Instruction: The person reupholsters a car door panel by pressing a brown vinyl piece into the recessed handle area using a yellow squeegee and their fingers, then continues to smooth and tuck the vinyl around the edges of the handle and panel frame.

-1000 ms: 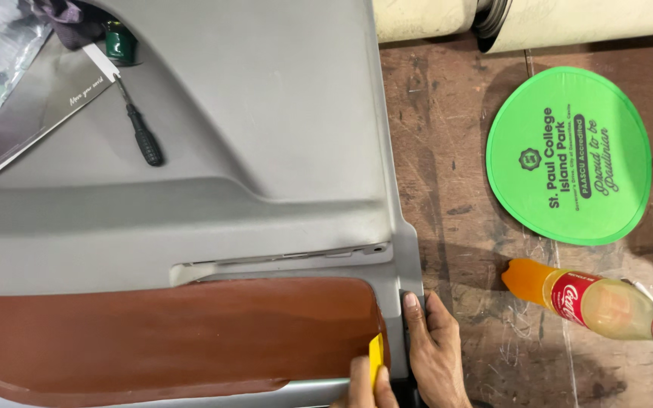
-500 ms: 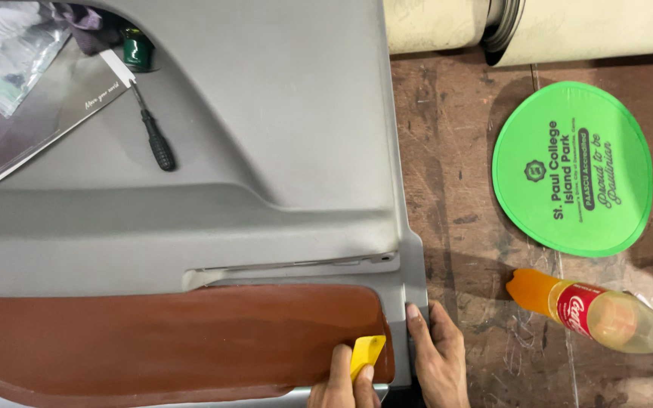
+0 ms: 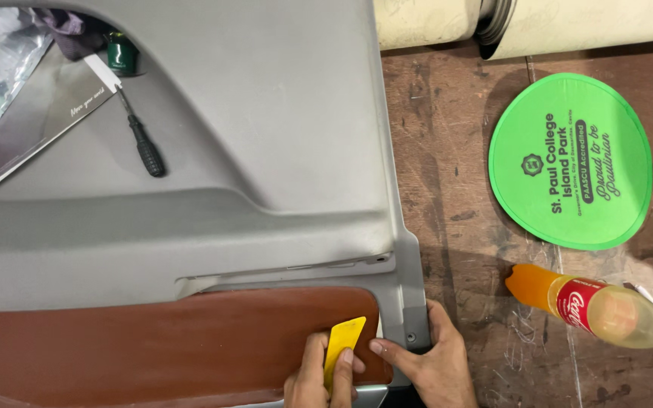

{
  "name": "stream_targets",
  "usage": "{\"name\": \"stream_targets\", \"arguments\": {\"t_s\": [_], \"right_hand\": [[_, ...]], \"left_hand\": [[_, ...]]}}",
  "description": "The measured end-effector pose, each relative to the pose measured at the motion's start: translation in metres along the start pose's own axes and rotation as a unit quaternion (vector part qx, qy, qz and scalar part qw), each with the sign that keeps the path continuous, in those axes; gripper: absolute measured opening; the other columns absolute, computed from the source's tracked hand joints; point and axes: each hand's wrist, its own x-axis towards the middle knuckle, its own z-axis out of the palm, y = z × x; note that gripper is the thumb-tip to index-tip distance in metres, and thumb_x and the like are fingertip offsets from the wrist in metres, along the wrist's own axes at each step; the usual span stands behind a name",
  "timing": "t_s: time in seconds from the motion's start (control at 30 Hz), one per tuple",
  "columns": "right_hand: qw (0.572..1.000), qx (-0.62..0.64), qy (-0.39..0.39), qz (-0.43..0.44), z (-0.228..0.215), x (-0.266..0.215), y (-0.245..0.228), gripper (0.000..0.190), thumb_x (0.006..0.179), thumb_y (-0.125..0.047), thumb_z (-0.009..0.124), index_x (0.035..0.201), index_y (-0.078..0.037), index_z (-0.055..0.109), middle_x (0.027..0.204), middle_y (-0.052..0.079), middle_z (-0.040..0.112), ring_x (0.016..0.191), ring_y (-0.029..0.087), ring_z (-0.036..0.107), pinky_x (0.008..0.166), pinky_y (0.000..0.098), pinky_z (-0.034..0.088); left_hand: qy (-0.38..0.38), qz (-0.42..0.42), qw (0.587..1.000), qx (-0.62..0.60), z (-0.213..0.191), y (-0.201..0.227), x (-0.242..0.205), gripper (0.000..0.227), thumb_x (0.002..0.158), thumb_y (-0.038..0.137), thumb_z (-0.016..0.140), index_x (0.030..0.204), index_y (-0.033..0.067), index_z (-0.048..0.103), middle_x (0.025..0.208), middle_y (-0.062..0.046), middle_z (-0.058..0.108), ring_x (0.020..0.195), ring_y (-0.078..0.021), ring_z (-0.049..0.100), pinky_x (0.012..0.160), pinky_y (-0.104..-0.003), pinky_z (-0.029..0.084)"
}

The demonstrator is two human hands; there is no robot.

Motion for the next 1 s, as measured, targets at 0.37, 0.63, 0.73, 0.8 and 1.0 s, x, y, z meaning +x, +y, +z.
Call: {"name": "stream_targets", "arguments": {"t_s": [0.37, 0.63, 0.73, 0.8, 1.0], "right_hand": [[0.998, 0.014, 0.042, -0.035, 0.0, -0.008, 0.018, 0.079, 0.065, -0.01, 0.092, 0.136, -0.003, 0.058, 0.11, 0.017, 0.078, 0.102, 0.022, 0.077, 0.089, 0.0368, 0.061], [0.996, 0.025, 0.032, -0.082, -0.003, -0.002, 0.036, 0.08, 0.066, -0.008, 0.088, 0.138, 0.002, 0.053, 0.115, 0.018, 0.076, 0.106, 0.022, 0.076, 0.09, 0.0367, 0.061], [0.997, 0.021, 0.026, -0.074, -0.007, 0.003, 0.046, 0.084, 0.066, -0.009, 0.088, 0.141, 0.001, 0.051, 0.114, 0.018, 0.077, 0.104, 0.022, 0.077, 0.088, 0.0365, 0.063], [0.996, 0.029, 0.021, -0.081, -0.006, 0.005, 0.05, 0.085, 0.066, -0.009, 0.088, 0.142, 0.001, 0.051, 0.114, 0.019, 0.076, 0.103, 0.022, 0.077, 0.087, 0.0364, 0.063], [0.993, 0.053, 0.025, -0.099, -0.007, 0.007, 0.055, 0.082, 0.067, -0.006, 0.088, 0.139, 0.003, 0.051, 0.115, 0.018, 0.075, 0.105, 0.022, 0.075, 0.086, 0.0353, 0.062]], "left_hand": [[-0.074, 0.136, 0.985, 0.083, -0.003, -0.022, 0.012, 0.034, 0.09, 0.012, 0.063, 0.124, 0.0132, 0.066, 0.066, -0.005, 0.077, 0.069, -0.0187, 0.083, 0.074, -0.034, 0.062], [-0.086, 0.134, 0.983, 0.093, 0.004, -0.025, 0.017, 0.04, 0.089, 0.007, 0.063, 0.129, 0.0105, 0.064, 0.067, -0.007, 0.073, 0.063, -0.0212, 0.08, 0.069, -0.036, 0.062], [-0.046, 0.209, 0.97, 0.113, 0.011, -0.041, 0.015, 0.026, 0.09, 0.007, 0.065, 0.116, 0.0084, 0.066, 0.06, -0.004, 0.072, 0.06, -0.0185, 0.08, 0.064, -0.036, 0.064], [-0.018, 0.191, 0.975, 0.11, 0.015, -0.048, 0.015, 0.032, 0.087, 0.009, 0.067, 0.119, 0.01, 0.066, 0.063, -0.002, 0.072, 0.056, -0.0186, 0.079, 0.063, -0.037, 0.064], [0.052, 0.21, 0.969, 0.121, 0.021, -0.053, 0.008, 0.03, 0.08, 0.012, 0.07, 0.11, 0.0139, 0.074, 0.058, 0.001, 0.073, 0.052, -0.0163, 0.079, 0.064, -0.036, 0.064]]}}
